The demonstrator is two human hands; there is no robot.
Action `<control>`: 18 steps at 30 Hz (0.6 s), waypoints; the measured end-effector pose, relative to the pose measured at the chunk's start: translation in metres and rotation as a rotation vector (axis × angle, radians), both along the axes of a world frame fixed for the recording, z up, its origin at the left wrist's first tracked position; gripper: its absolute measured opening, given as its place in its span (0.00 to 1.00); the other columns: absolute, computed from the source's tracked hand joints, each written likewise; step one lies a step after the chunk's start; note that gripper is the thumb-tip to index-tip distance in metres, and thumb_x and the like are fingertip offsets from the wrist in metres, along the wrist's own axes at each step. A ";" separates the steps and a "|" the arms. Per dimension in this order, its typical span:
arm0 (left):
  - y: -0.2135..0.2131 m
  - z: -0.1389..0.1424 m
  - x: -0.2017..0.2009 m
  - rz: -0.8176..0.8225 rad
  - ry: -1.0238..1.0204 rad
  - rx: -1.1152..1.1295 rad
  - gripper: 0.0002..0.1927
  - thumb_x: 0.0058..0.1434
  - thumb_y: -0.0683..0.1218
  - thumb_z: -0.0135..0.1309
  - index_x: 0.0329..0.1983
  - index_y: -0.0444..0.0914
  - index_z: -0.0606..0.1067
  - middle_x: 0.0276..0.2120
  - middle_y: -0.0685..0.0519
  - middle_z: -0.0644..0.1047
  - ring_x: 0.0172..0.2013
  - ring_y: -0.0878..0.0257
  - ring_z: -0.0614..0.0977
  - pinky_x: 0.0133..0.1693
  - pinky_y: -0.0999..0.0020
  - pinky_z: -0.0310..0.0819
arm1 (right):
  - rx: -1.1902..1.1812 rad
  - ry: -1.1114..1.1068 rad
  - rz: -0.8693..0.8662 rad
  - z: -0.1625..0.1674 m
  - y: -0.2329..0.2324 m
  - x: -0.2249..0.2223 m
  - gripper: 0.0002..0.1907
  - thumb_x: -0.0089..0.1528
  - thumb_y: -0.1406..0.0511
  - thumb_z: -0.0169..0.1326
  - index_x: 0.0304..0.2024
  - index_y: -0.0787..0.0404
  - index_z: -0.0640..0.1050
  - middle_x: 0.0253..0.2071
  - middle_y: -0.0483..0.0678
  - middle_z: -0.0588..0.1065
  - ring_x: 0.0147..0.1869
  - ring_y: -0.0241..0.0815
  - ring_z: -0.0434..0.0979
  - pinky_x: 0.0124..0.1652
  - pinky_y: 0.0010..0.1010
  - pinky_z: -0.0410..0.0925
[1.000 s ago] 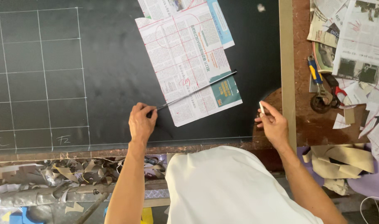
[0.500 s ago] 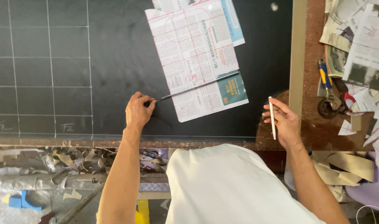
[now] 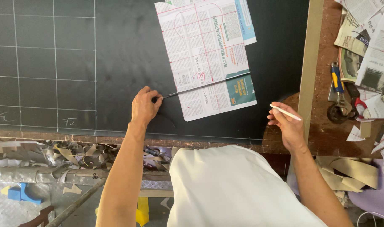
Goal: The person uses a metal ruler and a white marker to draw a series of straight lines on a large black sheet, forming a grid. They then switch to a long wooden straightedge to draw additional parallel lines across the sheet. Finally, they write labels on the sheet and place a measuring tape on it.
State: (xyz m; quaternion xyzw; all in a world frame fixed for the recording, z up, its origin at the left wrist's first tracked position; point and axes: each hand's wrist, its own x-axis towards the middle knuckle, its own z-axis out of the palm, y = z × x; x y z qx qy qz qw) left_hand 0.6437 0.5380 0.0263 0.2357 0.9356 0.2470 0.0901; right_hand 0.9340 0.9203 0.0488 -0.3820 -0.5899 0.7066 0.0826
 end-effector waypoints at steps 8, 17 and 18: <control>0.001 0.002 0.000 -0.023 0.023 -0.004 0.06 0.56 0.44 0.65 0.35 0.40 0.83 0.34 0.50 0.75 0.37 0.51 0.80 0.40 0.55 0.76 | -0.021 0.053 -0.014 -0.013 0.002 0.007 0.12 0.71 0.65 0.53 0.54 0.64 0.76 0.42 0.47 0.77 0.43 0.36 0.78 0.42 0.27 0.73; 0.001 0.003 0.000 -0.018 0.018 -0.006 0.05 0.56 0.45 0.65 0.35 0.40 0.83 0.33 0.49 0.75 0.38 0.50 0.79 0.41 0.53 0.75 | 0.398 -0.029 0.149 -0.008 -0.038 -0.013 0.15 0.75 0.63 0.45 0.57 0.63 0.78 0.41 0.53 0.80 0.43 0.38 0.81 0.45 0.27 0.73; 0.001 0.002 0.000 -0.021 0.023 -0.008 0.05 0.57 0.45 0.65 0.34 0.40 0.82 0.33 0.49 0.75 0.38 0.49 0.79 0.41 0.53 0.75 | 0.493 -0.045 0.197 -0.007 -0.051 -0.018 0.15 0.75 0.64 0.45 0.58 0.63 0.78 0.41 0.54 0.81 0.44 0.39 0.82 0.46 0.27 0.73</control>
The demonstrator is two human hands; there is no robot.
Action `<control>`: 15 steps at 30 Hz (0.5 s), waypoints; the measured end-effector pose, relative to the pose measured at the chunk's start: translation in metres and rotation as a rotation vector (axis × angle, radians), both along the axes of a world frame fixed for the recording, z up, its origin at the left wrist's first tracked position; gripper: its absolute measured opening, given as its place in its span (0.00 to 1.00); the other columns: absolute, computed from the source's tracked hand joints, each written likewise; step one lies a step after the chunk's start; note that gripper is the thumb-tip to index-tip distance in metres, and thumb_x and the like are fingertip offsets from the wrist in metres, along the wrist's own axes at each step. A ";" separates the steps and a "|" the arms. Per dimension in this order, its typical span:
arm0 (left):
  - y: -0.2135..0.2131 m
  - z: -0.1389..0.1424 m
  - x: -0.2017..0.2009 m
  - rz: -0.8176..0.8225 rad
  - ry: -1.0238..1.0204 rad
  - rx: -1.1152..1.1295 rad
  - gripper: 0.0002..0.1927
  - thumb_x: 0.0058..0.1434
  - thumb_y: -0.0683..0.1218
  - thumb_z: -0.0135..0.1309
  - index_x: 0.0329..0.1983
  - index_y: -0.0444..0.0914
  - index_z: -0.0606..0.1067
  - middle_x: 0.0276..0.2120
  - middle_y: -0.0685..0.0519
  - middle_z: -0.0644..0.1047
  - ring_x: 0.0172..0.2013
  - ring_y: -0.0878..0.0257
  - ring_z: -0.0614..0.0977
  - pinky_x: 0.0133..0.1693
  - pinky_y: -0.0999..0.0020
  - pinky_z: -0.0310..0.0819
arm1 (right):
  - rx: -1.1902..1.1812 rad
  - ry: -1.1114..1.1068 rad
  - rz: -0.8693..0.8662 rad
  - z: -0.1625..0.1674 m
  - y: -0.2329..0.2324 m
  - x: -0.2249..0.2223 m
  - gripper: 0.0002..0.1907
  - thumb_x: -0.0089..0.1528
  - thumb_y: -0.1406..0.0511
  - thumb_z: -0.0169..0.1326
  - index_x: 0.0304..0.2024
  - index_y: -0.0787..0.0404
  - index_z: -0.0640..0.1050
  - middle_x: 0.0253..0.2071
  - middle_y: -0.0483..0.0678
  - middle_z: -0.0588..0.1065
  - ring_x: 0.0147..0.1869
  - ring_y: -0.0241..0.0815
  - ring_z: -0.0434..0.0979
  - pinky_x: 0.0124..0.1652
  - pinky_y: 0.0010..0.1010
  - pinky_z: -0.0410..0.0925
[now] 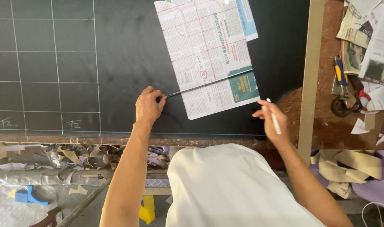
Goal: The person uses a metal ruler and a white marker to draw a series of straight lines on a large black sheet, forming a grid. They then switch to a long wooden straightedge to draw additional parallel lines across the sheet. Finally, they write labels on the sheet and place a measuring tape on it.
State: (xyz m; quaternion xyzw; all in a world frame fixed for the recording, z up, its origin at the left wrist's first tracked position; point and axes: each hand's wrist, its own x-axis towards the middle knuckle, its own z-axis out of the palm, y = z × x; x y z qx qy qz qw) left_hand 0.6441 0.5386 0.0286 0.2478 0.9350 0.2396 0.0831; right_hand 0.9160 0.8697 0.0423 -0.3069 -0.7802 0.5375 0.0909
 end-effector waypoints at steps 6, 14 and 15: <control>-0.002 -0.001 0.000 -0.016 0.064 0.052 0.05 0.56 0.45 0.65 0.33 0.40 0.82 0.33 0.50 0.75 0.39 0.49 0.79 0.42 0.53 0.74 | 0.481 0.096 0.399 0.003 -0.078 -0.030 0.19 0.65 0.70 0.54 0.60 0.63 0.76 0.58 0.58 0.77 0.63 0.53 0.76 0.58 0.44 0.67; -0.082 0.013 -0.015 0.086 -0.249 0.296 0.07 0.58 0.47 0.64 0.36 0.40 0.83 0.34 0.49 0.77 0.36 0.53 0.82 0.41 0.59 0.76 | 0.674 0.104 0.362 -0.013 -0.119 -0.072 0.23 0.63 0.72 0.53 0.62 0.63 0.74 0.63 0.61 0.73 0.69 0.61 0.69 0.66 0.49 0.63; -0.114 0.018 -0.020 0.066 -0.253 0.240 0.07 0.57 0.47 0.64 0.37 0.40 0.83 0.33 0.48 0.77 0.35 0.52 0.82 0.40 0.59 0.75 | 0.680 0.099 0.343 -0.014 -0.123 -0.080 0.23 0.63 0.73 0.53 0.62 0.62 0.75 0.63 0.62 0.73 0.69 0.62 0.70 0.66 0.49 0.63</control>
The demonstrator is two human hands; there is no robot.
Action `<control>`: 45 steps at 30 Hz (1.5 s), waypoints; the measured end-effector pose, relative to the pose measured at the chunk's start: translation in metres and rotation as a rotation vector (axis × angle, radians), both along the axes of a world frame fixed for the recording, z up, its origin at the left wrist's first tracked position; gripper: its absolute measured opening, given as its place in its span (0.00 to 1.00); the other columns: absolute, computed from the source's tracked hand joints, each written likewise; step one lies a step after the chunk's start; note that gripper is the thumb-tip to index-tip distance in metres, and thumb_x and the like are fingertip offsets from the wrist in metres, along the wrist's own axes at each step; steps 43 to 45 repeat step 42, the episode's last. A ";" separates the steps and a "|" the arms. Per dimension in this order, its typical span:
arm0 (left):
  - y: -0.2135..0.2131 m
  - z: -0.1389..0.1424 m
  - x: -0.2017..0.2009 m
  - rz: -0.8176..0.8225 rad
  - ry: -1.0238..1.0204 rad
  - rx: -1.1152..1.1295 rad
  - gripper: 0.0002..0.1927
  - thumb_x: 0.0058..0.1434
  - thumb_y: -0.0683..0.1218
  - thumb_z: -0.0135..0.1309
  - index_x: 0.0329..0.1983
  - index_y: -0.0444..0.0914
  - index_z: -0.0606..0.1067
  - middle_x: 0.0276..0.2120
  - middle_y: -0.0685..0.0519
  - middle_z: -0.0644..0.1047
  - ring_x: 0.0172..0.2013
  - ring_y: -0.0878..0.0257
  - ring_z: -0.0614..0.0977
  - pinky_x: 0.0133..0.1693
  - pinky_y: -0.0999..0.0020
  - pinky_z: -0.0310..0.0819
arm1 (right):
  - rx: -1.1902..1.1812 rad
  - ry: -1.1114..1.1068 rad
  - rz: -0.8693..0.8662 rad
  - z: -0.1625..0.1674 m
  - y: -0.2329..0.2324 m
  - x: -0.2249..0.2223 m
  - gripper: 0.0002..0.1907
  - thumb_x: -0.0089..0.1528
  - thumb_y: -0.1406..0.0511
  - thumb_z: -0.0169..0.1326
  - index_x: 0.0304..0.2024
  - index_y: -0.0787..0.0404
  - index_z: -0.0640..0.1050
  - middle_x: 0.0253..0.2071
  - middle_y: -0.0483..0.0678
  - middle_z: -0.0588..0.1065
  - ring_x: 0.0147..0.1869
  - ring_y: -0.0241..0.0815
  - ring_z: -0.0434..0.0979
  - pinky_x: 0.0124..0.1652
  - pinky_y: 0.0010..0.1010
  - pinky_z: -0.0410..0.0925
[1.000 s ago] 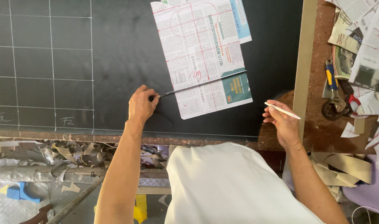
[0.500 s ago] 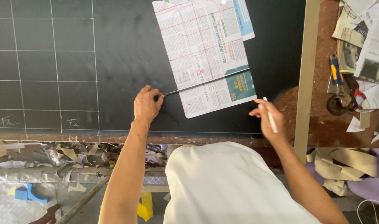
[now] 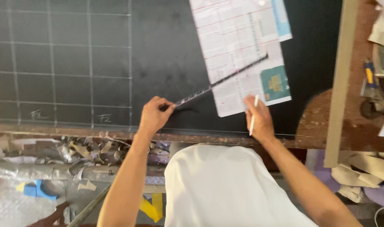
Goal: The person uses a metal ruler and a white marker to draw a series of straight lines on a large black sheet, forming a grid. They then switch to a long wooden straightedge to draw additional parallel lines across the sheet. Finally, they write labels on the sheet and place a measuring tape on it.
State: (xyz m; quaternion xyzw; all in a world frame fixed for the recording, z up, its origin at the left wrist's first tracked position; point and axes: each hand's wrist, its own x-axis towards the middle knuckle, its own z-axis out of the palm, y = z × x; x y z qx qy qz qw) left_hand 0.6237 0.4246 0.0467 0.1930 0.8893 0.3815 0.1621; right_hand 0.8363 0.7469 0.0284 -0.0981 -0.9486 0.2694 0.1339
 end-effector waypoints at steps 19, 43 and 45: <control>-0.192 -0.014 -0.092 -0.286 0.058 -0.363 0.03 0.55 0.47 0.66 0.29 0.43 0.84 0.35 0.53 0.78 0.44 0.51 0.78 0.47 0.54 0.73 | -0.241 0.021 -0.046 0.024 -0.171 -0.037 0.19 0.64 0.72 0.60 0.58 0.62 0.77 0.51 0.57 0.79 0.49 0.50 0.79 0.46 0.34 0.73; -0.200 -0.023 -0.085 -0.316 0.282 -0.213 0.04 0.55 0.45 0.65 0.31 0.42 0.82 0.34 0.56 0.78 0.41 0.55 0.78 0.44 0.55 0.69 | -0.806 0.026 -0.361 -0.021 -0.138 0.015 0.29 0.80 0.53 0.36 0.70 0.70 0.71 0.54 0.60 0.75 0.53 0.44 0.75 0.54 0.33 0.72; -0.200 -0.023 -0.085 -0.316 0.282 -0.213 0.04 0.55 0.45 0.65 0.31 0.42 0.82 0.34 0.56 0.78 0.41 0.55 0.78 0.44 0.55 0.69 | -0.806 0.026 -0.361 -0.021 -0.138 0.015 0.29 0.80 0.53 0.36 0.70 0.70 0.71 0.54 0.60 0.75 0.53 0.44 0.75 0.54 0.33 0.72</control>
